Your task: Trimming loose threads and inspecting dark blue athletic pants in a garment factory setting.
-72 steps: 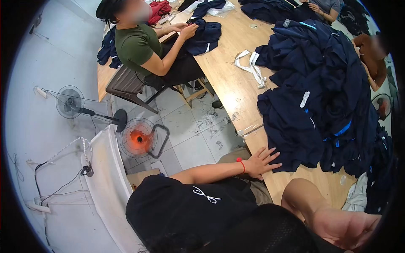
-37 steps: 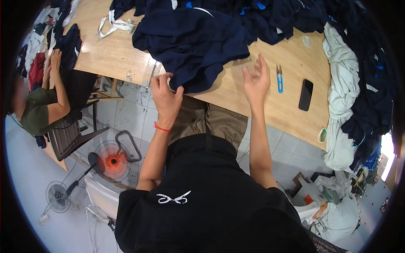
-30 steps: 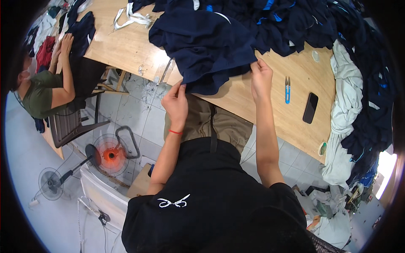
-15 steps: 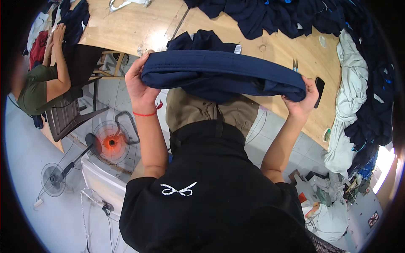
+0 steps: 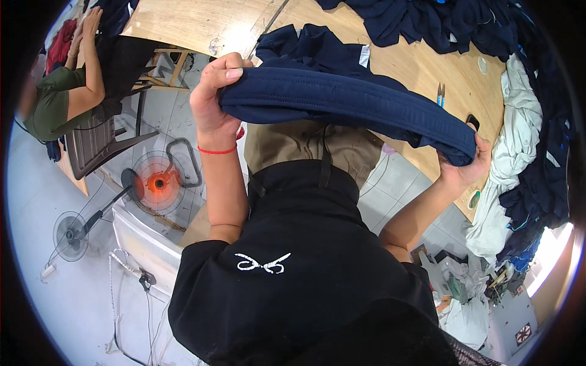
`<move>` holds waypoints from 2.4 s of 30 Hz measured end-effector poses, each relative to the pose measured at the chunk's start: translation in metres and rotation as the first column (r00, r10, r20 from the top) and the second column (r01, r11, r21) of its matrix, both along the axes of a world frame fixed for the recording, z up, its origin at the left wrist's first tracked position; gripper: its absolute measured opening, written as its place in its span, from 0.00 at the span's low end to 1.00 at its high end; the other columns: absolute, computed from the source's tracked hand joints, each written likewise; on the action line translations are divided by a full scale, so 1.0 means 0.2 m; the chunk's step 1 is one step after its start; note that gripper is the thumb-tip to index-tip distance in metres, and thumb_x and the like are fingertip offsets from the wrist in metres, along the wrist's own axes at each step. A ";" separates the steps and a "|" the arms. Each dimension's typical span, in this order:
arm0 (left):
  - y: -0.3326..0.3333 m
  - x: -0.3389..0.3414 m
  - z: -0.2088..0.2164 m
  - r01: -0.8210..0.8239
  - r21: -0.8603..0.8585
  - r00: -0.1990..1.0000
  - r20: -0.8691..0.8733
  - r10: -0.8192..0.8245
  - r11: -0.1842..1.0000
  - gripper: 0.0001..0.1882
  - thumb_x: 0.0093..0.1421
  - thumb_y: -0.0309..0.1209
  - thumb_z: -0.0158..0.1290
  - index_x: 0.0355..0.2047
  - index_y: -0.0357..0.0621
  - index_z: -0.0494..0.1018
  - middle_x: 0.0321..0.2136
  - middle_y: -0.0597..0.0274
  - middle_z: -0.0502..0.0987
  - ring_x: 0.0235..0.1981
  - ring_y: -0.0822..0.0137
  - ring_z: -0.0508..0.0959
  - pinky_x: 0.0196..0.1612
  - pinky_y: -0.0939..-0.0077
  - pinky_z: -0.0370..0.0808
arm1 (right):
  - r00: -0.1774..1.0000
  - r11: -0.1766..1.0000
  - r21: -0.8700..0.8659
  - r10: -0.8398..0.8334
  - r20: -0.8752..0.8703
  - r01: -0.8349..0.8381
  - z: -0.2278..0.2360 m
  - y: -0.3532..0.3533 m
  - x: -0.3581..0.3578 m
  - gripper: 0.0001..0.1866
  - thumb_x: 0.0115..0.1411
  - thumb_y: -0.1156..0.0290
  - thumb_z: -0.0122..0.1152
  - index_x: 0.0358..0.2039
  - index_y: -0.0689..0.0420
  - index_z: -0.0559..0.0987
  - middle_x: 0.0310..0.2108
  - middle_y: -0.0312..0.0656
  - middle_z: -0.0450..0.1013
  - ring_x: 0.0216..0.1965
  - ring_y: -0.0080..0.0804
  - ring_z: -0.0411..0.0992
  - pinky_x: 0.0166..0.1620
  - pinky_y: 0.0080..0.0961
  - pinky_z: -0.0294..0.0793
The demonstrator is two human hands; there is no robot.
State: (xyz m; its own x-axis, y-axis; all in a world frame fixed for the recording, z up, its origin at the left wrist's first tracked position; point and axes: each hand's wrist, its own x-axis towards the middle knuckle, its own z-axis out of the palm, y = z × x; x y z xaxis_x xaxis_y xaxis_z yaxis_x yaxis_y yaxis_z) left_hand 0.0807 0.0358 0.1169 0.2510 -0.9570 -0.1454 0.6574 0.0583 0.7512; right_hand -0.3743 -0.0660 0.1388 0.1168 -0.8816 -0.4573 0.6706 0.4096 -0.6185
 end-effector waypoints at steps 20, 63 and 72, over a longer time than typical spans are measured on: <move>0.01 0.12 -0.23 0.061 -0.098 0.408 -0.906 -0.115 0.993 0.36 0.67 0.48 0.52 0.66 0.31 0.69 0.67 0.41 0.72 0.69 0.45 0.71 0.75 0.45 0.61 | 0.772 0.966 0.012 0.198 0.603 -0.257 -0.02 0.00 -0.03 0.24 0.76 0.63 0.43 0.62 0.67 0.72 0.61 0.56 0.75 0.59 0.50 0.76 0.48 0.57 0.80; -0.13 -0.19 -0.18 0.094 -0.190 0.502 -0.839 -0.211 0.977 0.46 0.67 0.53 0.51 0.71 0.24 0.58 0.71 0.38 0.65 0.73 0.47 0.65 0.75 0.49 0.60 | 0.757 0.937 0.041 0.255 0.602 -0.347 -0.35 -0.04 0.17 0.23 0.75 0.63 0.43 0.61 0.63 0.75 0.60 0.49 0.78 0.59 0.41 0.77 0.56 0.42 0.79; -0.14 -0.39 -0.12 0.277 -0.105 0.710 -0.647 -0.278 0.955 0.37 0.69 0.43 0.50 0.73 0.34 0.61 0.70 0.46 0.68 0.70 0.53 0.70 0.73 0.54 0.65 | 0.917 0.976 0.120 0.125 0.379 -0.183 -0.24 0.02 0.27 0.20 0.76 0.65 0.47 0.62 0.62 0.74 0.61 0.49 0.77 0.61 0.43 0.77 0.63 0.44 0.77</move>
State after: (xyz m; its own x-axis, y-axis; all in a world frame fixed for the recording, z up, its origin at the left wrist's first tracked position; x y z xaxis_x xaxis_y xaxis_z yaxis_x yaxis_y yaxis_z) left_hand 0.0033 0.0085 0.0932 -0.1811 -0.9684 -0.1715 0.9692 -0.2054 0.1363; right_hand -0.3203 -0.0612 0.0912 0.4310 -0.7636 -0.4808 0.7594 0.5947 -0.2639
